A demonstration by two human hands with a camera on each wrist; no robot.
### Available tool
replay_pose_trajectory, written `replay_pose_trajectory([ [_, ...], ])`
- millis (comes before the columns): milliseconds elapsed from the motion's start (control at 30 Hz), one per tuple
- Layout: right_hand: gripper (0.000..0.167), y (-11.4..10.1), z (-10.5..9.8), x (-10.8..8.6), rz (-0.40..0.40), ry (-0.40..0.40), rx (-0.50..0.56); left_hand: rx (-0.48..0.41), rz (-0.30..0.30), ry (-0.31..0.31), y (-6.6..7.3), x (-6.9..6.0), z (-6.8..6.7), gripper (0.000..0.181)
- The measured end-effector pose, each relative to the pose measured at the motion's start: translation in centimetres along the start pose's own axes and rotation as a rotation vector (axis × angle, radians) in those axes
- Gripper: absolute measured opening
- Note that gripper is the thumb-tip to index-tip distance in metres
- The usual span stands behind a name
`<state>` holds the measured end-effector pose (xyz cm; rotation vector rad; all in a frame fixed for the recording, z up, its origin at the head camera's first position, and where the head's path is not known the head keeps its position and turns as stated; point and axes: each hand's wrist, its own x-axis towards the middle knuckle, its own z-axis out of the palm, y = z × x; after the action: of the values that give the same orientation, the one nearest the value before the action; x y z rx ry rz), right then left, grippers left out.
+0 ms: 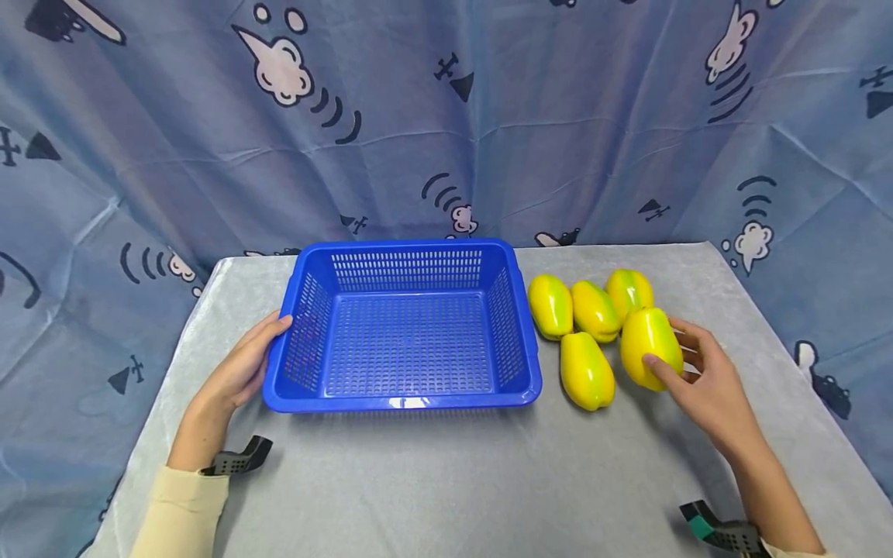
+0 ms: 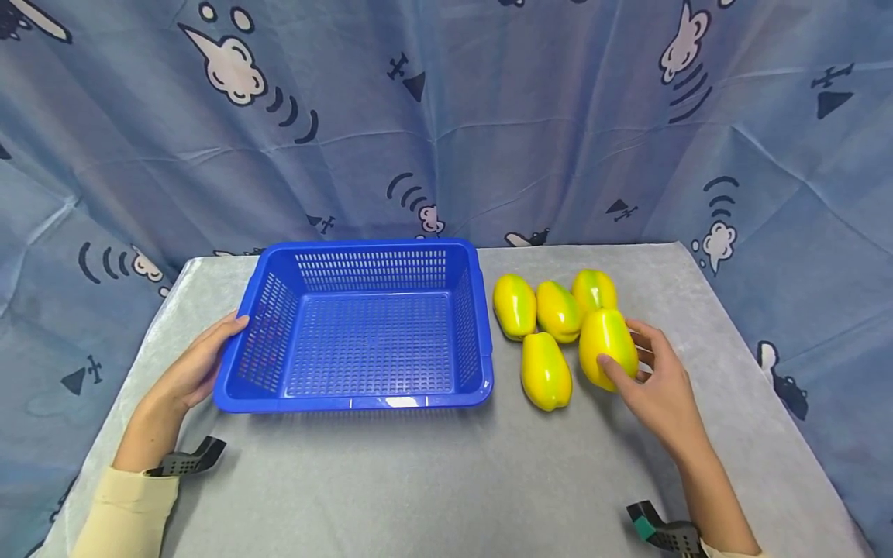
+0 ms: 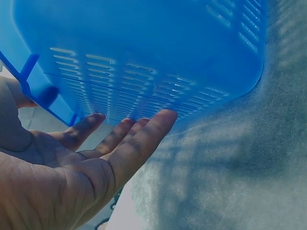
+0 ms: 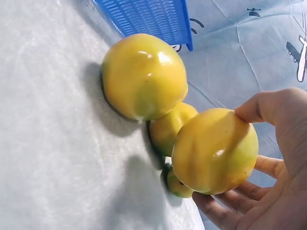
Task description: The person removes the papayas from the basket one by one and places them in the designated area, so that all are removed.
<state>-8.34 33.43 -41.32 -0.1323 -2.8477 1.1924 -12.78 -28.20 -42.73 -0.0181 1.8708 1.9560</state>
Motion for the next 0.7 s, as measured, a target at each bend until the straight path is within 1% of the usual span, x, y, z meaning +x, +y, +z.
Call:
replay_pose_trajectory([
  [200, 0.075, 0.6, 0.4, -0.2, 0.006, -0.025, -0.015, -0.008, -0.001, 0.007, 0.0, 0.0, 0.0, 0.073],
  [333, 0.076, 0.8, 0.7, -0.3, 0.019, -0.043, -0.031, 0.004, -0.008, 0.009, 0.2, 0.0, 0.0, 0.074],
  [700, 0.076, 1.2, 1.1, -0.6, 0.011, -0.073, -0.043, 0.017, -0.013, 0.006, 0.2, -0.1, 0.1, 0.075],
])
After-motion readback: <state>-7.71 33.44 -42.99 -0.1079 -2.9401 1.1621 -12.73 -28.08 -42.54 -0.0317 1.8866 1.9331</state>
